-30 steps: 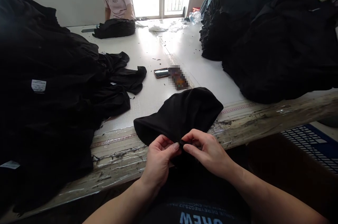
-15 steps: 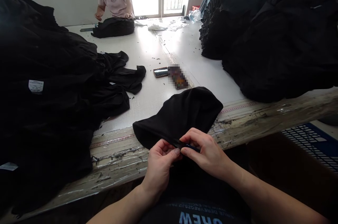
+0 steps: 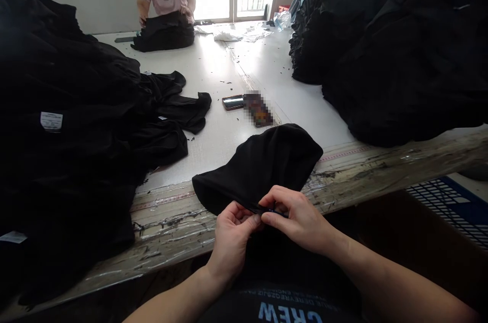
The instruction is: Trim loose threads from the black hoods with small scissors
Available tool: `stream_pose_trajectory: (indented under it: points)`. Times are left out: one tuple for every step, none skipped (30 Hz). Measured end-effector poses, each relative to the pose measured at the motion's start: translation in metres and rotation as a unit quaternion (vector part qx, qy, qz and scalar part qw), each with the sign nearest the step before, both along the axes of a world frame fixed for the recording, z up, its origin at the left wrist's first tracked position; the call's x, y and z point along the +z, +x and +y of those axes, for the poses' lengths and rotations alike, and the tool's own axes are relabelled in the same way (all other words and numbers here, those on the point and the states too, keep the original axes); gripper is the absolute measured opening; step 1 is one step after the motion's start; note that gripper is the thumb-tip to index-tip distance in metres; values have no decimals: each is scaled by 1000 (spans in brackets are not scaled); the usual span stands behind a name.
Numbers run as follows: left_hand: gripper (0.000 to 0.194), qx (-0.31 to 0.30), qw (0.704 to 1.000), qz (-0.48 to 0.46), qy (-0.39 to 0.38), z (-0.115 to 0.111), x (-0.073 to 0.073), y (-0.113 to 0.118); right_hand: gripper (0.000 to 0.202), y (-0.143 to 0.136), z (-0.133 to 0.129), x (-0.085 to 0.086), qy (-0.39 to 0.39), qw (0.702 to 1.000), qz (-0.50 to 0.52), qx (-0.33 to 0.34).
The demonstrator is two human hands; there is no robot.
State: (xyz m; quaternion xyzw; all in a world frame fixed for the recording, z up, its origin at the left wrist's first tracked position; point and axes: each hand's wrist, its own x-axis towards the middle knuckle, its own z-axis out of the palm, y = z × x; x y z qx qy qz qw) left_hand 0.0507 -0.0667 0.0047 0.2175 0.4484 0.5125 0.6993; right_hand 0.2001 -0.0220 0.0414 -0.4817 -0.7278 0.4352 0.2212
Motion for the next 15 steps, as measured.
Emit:
stream_pose_trajectory:
  points:
    - [23, -2, 1000, 3, 0, 0, 0, 0, 4, 0, 1, 0, -16, 1000, 6, -2]
    - [22, -3, 1000, 5, 2, -1, -1, -1, 4, 1, 1, -1, -36, 999, 13, -4]
    - [21, -6, 1000, 7, 4, -1, -1, -1, 5, 1, 1, -1, -56, 998, 20, -5]
    - [21, -8, 1000, 8, 6, -1, -2, -1, 5, 2, 2, -2, -76, 997, 27, -6]
    - [21, -12, 1000, 8, 7, -2, -2, -2, 6, 2, 2, -2, -93, 995, 34, -7]
    - [21, -16, 1000, 8, 5, -2, -2, -2, 6, 3, 2, -3, -108, 993, 41, -6]
    - [22, -18, 1000, 7, 1, -2, -1, -3, 7, 3, 2, -4, -121, 992, 46, -7]
    - [22, -17, 1000, 5, -6, -1, -1, -3, 7, 4, 2, -5, -132, 990, 51, -9]
    - [22, -15, 1000, 5, -13, -1, 0, -3, 7, 4, 1, -6, -141, 988, 54, -12]
    - [22, -11, 1000, 5, -18, -1, 0, -4, 7, 4, 1, -7, -149, 987, 56, -14]
    - [22, -7, 1000, 7, -24, -1, 0, -5, 8, 5, 1, -8, -151, 987, 55, -16]
    - [22, -4, 1000, 10, -28, 0, 0, -5, 8, 5, 1, -8, -145, 988, 51, -18]
    - [21, -1, 999, 15, -30, 0, 0, -6, 7, 5, 1, -9, -130, 990, 45, -20]
    - [21, 0, 999, 22, -31, 0, -1, -7, 6, 5, 1, -9, -106, 993, 38, -22]
    - [21, 2, 999, 28, -31, 0, -1, -7, 5, 5, 2, -8, -78, 996, 28, -24]
